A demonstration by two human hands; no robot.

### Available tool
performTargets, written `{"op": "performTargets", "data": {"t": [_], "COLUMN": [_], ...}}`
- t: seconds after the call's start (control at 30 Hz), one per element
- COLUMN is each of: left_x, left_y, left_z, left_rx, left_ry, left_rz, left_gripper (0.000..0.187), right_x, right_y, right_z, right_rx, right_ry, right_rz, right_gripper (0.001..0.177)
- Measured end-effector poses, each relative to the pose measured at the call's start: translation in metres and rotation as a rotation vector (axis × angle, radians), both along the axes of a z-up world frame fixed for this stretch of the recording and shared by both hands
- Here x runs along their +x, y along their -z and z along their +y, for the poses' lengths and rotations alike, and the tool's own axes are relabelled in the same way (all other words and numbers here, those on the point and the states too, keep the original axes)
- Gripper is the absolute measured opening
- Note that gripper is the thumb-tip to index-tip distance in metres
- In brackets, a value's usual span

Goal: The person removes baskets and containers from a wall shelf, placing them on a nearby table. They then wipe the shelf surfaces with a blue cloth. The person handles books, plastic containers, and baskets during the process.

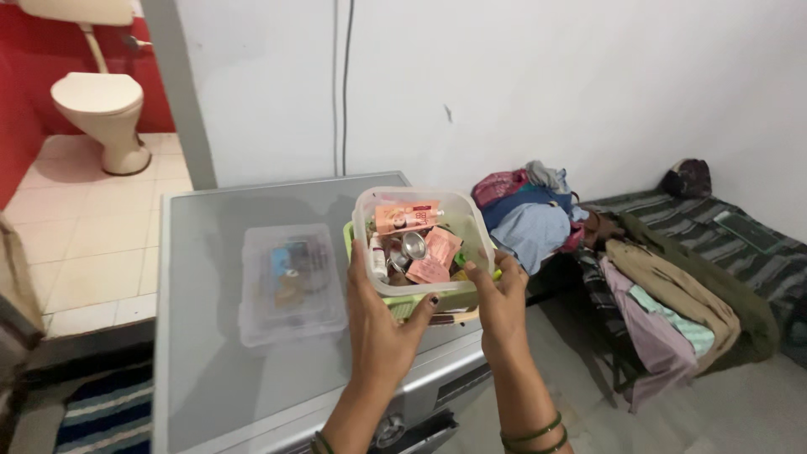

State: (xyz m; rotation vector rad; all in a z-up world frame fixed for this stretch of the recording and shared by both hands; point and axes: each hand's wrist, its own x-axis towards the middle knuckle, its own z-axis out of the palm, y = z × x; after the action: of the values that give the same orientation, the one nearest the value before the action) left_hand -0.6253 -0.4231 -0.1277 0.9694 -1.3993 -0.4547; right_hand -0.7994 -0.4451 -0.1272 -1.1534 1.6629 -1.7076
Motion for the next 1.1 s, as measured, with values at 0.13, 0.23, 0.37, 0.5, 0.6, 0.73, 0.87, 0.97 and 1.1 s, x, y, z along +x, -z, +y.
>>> {"op": "performTargets", "data": {"t": [0.13,0.23,0.37,0.5,0.6,0.73,0.87,0.97,1.1], "left_x": [-0.011,-0.021,-0.023,-0.016,-0.008,0.003,0.005,0.011,0.030], "left_y": [0.016,0.030,0.043,0.051,0.047,0.035,0.023,0.014,0.016], "left_z": [-0.037,-0.065,-0.098,-0.112,-0.124,-0.137,-0.154,-0.166,-0.173], "left_rx": [-0.011,0.019,0.051,0.164,0.305,0.249,0.283,0.400,0.304], "left_ry": [-0.008,0.021,0.041,0.028,-0.007,-0.120,-0.044,0.012,0.083], "left_rz": [-0.064,-0.017,-0.105,-0.251,-0.438,-0.652,-0.619,-0.677,-0.663], "left_gripper": [0.107,0.101,0.093,0.083,0.087,0.079,0.091,0.101,0.106], "right_x": [-0.016,-0.033,-0.049,-0.056,-0.056,-0.042,-0.013,-0.005,-0.029], "right_y": [0.022,0.042,0.072,0.091,0.081,0.045,0.008,-0.011,-0.018], "right_z": [-0.032,-0.065,-0.101,-0.123,-0.133,-0.129,-0.139,-0.153,-0.164], "right_rx": [0.044,0.002,0.113,0.109,0.085,0.095,0.078,0.187,-0.037], "right_ry": [0.003,-0.035,-0.079,-0.048,-0.017,-0.022,-0.296,-0.450,-0.382], "right_rz": [-0.059,0.015,-0.087,0.073,0.325,0.908,1.031,1.091,0.992], "right_gripper": [0.051,0.051,0.055,0.065,0.080,0.084,0.079,0.075,0.061]}}
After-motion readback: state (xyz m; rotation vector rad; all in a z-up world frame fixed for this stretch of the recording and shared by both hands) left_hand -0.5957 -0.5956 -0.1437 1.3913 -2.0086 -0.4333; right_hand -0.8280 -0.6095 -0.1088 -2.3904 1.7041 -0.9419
